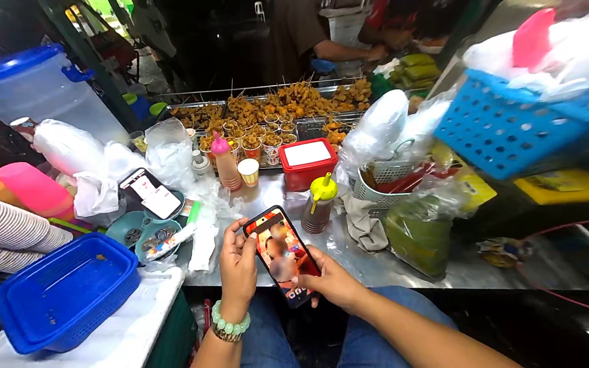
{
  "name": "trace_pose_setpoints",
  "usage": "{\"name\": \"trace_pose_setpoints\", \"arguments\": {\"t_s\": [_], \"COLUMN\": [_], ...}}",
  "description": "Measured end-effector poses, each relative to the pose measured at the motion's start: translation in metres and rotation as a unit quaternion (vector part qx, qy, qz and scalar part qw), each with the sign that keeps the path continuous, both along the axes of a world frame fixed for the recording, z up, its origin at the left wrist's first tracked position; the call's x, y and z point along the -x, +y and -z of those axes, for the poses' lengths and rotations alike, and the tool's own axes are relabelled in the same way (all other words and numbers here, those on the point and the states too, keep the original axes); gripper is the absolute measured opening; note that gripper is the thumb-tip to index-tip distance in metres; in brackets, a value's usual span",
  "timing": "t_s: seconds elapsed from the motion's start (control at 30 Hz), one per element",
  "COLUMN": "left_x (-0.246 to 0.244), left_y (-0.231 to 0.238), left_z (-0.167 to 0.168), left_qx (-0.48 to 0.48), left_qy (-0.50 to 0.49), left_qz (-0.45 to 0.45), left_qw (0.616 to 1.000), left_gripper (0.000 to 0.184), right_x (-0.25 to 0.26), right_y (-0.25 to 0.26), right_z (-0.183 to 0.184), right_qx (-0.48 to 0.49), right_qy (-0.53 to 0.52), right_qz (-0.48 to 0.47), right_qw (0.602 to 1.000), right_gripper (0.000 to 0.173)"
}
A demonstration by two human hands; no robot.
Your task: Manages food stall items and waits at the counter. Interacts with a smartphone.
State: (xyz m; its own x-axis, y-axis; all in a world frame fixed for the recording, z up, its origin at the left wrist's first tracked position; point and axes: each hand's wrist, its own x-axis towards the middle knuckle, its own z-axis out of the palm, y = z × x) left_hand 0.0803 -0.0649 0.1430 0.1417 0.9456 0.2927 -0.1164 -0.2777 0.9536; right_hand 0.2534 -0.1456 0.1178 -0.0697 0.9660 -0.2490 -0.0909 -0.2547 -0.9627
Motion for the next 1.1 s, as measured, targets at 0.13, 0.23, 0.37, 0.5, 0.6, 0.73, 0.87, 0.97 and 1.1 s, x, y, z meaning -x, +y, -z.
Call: {"name": "trace_pose_setpoints", "arguments": {"t_s": [0.13, 0.23, 0.37, 0.5, 0.6, 0.73, 0.87, 0.97, 1.1], "left_x": [0.0008, 0.0011, 0.0023, 0.0035, 0.0041, 0.0034, 0.0050, 0.0077, 0.0082], "left_y": [0.0016, 0.0022, 0.0025, 0.0026, 0.0040, 0.0072, 0.0088, 0.0096, 0.0097], "left_z": [0.0014, 0.0008, 0.0011, 0.0013, 0.0018, 0.0018, -0.0010, 0.0014, 0.0020], "left_qx": [-0.001, 0.004, 0.003, -0.005, -0.005, -0.006, -0.013, -0.010, -0.008], "left_qy": [0.005, 0.018, 0.007, -0.003, 0.002, 0.016, 0.021, 0.014, 0.004], "left_qz": [-0.001, -0.006, 0.003, 0.014, 0.013, -0.027, -0.042, -0.018, -0.005], "left_qw": [1.000, 1.000, 1.000, 1.000, 1.000, 0.999, 0.999, 1.000, 1.000], "left_gripper": [0.034, 0.035, 0.033, 0.036, 0.037, 0.020, 0.029, 0.035, 0.034], "right_x": [-0.0003, 0.0001, -0.0005, -0.0015, -0.0016, -0.0014, -0.0007, -0.0007, -0.0016], "right_y": [-0.0002, 0.0001, 0.0003, 0.0012, 0.0010, 0.0013, 0.0010, 0.0012, 0.0015], "right_z": [0.0002, 0.0017, 0.0009, 0.0029, 0.0026, 0.0027, 0.0034, 0.0038, 0.0032], "right_qx": [0.001, -0.005, 0.004, 0.007, 0.008, 0.011, 0.007, 0.004, 0.000], "right_qy": [0.004, 0.000, 0.002, 0.030, 0.036, 0.036, 0.033, 0.030, 0.030], "right_qz": [0.001, 0.000, 0.001, 0.006, 0.005, -0.006, -0.014, -0.010, -0.012], "right_qw": [1.000, 1.000, 1.000, 0.999, 0.999, 0.999, 0.999, 0.999, 0.999], "right_gripper": [0.047, 0.047, 0.041, 0.029, 0.030, 0.029, 0.029, 0.029, 0.029]}}
